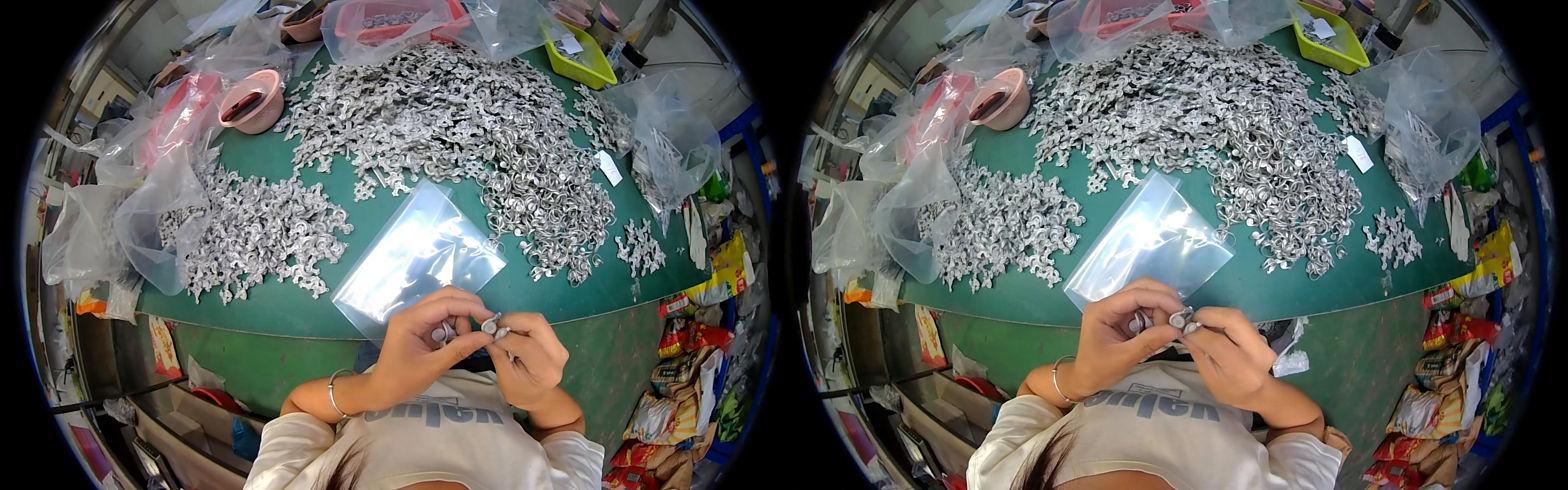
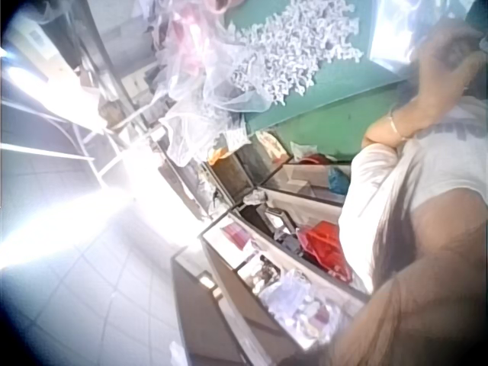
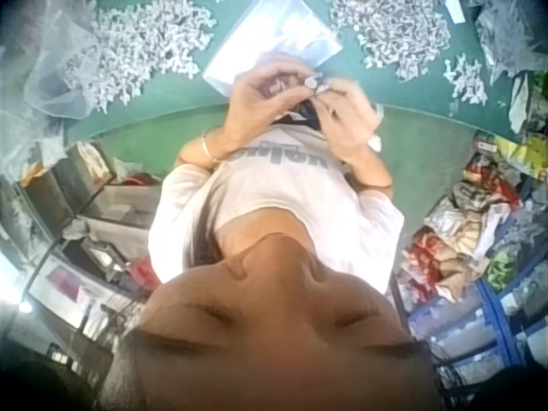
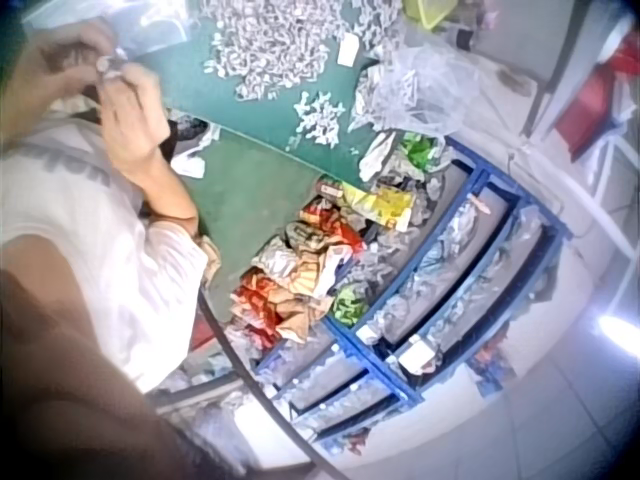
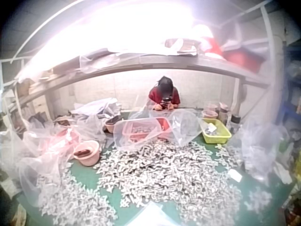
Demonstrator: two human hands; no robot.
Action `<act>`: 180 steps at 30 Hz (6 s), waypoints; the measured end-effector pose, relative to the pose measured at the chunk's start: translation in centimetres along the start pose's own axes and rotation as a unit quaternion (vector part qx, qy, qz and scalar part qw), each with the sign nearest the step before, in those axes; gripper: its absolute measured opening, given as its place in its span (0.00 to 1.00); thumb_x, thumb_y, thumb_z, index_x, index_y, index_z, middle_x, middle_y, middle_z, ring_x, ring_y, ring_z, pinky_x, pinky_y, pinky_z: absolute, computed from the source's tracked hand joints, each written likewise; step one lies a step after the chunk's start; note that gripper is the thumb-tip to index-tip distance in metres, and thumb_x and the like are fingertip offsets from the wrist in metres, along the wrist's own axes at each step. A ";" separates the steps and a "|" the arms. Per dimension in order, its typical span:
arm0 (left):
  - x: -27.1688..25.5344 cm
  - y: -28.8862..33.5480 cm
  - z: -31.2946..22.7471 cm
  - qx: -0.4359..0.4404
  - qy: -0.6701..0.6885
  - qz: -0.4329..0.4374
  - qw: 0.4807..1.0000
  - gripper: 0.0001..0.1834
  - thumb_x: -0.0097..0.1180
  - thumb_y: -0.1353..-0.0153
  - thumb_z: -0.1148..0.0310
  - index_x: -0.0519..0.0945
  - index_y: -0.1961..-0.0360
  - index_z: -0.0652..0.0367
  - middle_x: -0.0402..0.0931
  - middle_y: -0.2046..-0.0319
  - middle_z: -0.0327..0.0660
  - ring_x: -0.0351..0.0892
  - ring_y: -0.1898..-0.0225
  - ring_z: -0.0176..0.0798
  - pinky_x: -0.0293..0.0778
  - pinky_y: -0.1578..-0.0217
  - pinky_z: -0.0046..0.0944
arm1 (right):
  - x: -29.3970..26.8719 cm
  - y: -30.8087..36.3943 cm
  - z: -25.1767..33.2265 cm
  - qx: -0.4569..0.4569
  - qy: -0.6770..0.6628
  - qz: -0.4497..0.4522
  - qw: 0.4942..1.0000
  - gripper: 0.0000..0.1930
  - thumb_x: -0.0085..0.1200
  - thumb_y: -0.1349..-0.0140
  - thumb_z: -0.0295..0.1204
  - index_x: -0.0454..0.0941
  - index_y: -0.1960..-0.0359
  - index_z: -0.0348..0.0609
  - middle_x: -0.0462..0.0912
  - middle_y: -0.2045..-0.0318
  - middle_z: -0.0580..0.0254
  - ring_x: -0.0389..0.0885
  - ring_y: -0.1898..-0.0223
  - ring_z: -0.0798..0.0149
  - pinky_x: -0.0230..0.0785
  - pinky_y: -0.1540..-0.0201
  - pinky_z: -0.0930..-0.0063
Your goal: The person picks up small metal components from a large pile on a workbench and places them into a clear plastic bag.
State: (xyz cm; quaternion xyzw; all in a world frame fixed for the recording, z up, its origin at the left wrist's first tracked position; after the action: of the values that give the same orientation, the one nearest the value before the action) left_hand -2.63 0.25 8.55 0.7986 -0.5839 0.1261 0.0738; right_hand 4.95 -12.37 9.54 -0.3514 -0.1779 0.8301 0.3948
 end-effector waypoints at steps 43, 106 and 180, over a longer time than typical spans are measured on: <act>-0.8 -0.1 -0.9 -0.161 0.173 0.009 0.972 0.14 0.50 0.42 0.76 0.71 0.55 0.72 0.68 0.50 0.56 0.76 0.54 0.47 0.77 0.60 0.35 | 0.0 1.2 -2.5 0.257 -0.360 -0.093 0.892 0.06 0.46 0.48 0.09 0.69 0.74 0.32 0.77 0.71 0.51 0.65 0.86 0.81 0.54 0.86 0.87; 0.1 0.4 -0.1 0.009 0.131 -0.002 0.991 0.07 0.55 0.53 0.88 0.75 0.70 0.71 0.74 0.61 0.57 0.77 0.61 0.42 0.76 0.58 0.37 | -0.5 1.0 -1.0 0.222 -0.278 -0.058 0.933 0.04 0.54 0.52 0.14 0.75 0.74 0.32 0.79 0.75 0.50 0.75 0.76 0.67 0.66 0.74 0.80; 0.5 -0.2 0.5 0.046 0.197 0.048 0.978 0.13 0.52 0.45 0.80 0.65 0.59 0.64 0.69 0.59 0.52 0.71 0.60 0.36 0.71 0.60 0.34 | -0.5 1.0 -1.0 0.235 -0.321 -0.037 0.916 0.01 0.51 0.45 0.16 0.73 0.71 0.31 0.76 0.77 0.55 0.69 0.82 0.76 0.56 0.82 0.85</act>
State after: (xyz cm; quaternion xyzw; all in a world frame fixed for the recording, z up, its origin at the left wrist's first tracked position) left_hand -2.21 -0.25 8.19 0.7315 -0.5892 0.3112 0.1444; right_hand 5.31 -13.41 8.51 0.0443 -0.1076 0.9009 0.4181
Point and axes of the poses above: each hand's wrist, its own y-axis away from the middle knuckle, its own x-axis out of the palm, z = x × y, the point moved 2 cm from there along -y, towards the middle knuckle
